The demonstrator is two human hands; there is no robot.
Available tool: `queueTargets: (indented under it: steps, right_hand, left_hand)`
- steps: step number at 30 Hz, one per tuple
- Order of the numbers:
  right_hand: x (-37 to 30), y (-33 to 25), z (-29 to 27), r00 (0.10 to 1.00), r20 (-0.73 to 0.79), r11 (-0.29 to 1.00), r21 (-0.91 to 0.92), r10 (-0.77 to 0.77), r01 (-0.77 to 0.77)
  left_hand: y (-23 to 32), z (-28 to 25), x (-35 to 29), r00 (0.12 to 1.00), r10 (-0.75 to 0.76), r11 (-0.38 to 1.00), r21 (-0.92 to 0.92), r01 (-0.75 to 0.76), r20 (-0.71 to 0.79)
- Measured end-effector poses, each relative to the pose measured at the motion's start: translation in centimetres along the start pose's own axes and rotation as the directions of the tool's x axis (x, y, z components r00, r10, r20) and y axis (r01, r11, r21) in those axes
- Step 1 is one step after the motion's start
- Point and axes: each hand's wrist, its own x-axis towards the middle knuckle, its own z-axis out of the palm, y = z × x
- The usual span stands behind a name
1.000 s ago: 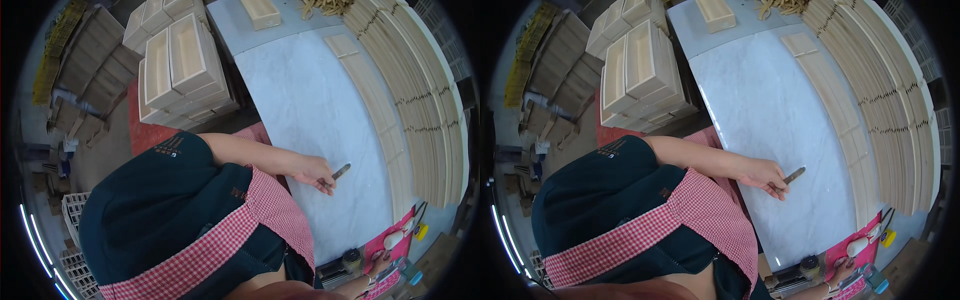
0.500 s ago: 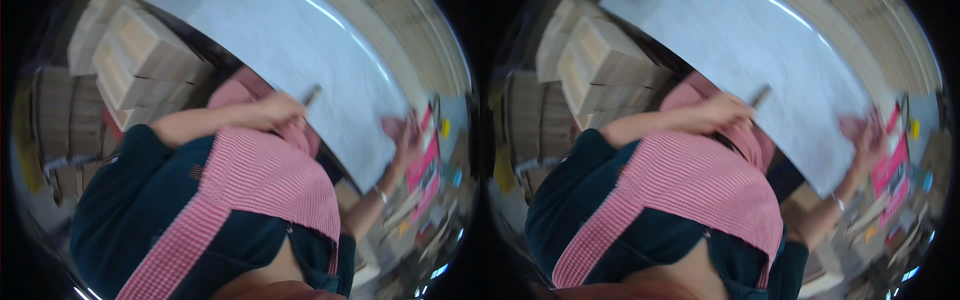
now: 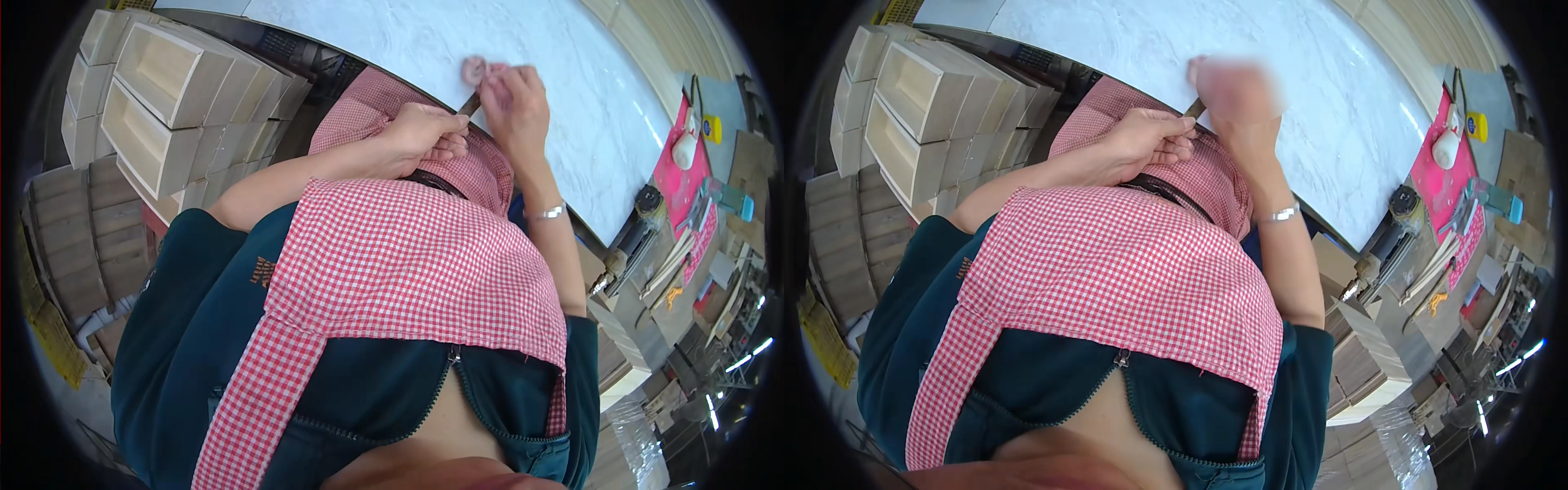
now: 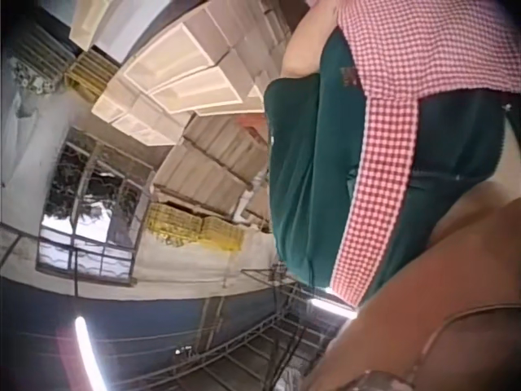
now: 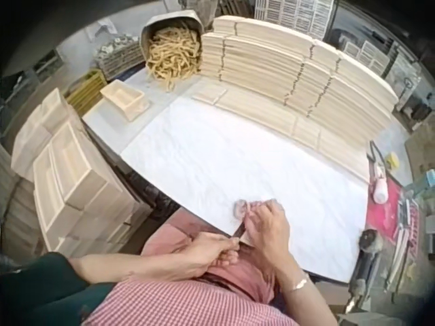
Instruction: Assemble wooden boxes by applying glue to the edges and securing the joints with a pneumatic nail gun.
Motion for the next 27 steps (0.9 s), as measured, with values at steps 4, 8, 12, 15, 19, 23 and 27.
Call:
queueTargets:
  steps: [4,8,12,15,19,23,27]
  right_hand:
    - [3.2,3.4,0.8,0.991,-0.133,0.99,-0.143,-0.027,0.008]
    - [4.1,1.0,-1.6,0.995,0.015,0.994,-0.028,0.103,-0.103]
    - [-1.6,-2.6,0.7,0.997,0.061,0.999,0.023,-0.045,0.044]
    - [1.2,-0.1,0.5,0.998,-0.005,0.993,-0.095,0.07,-0.07]
    - [4.1,6.7,-2.7,0.971,-0.12,0.939,-0.254,0.206,-0.23]
    - [0.7,6.8,-5.5,0.932,-0.173,0.93,-0.134,0.318,-0.342]
    - [-1.4,3.9,-5.6,0.887,-0.31,0.939,0.063,0.341,-0.339]
  left_hand:
    - [-0.2,0.0,0.4,0.999,0.006,1.0,0.0,-0.006,0.034]
    - [0.1,-0.8,1.1,0.999,0.015,1.0,-0.023,-0.014,0.033]
    - [-0.6,-0.7,1.3,1.0,0.006,0.998,-0.065,-0.006,0.005]
    - [0.0,-0.7,0.8,0.999,0.036,0.999,0.003,-0.036,0.032]
    - [0.4,-1.4,-0.7,0.991,0.134,0.975,0.176,-0.135,0.018]
    - [0.4,-2.7,-0.9,0.864,0.503,0.716,0.562,-0.413,-0.005]
    - [0.2,-4.4,-0.3,0.286,0.845,-0.352,0.872,-0.34,0.452]
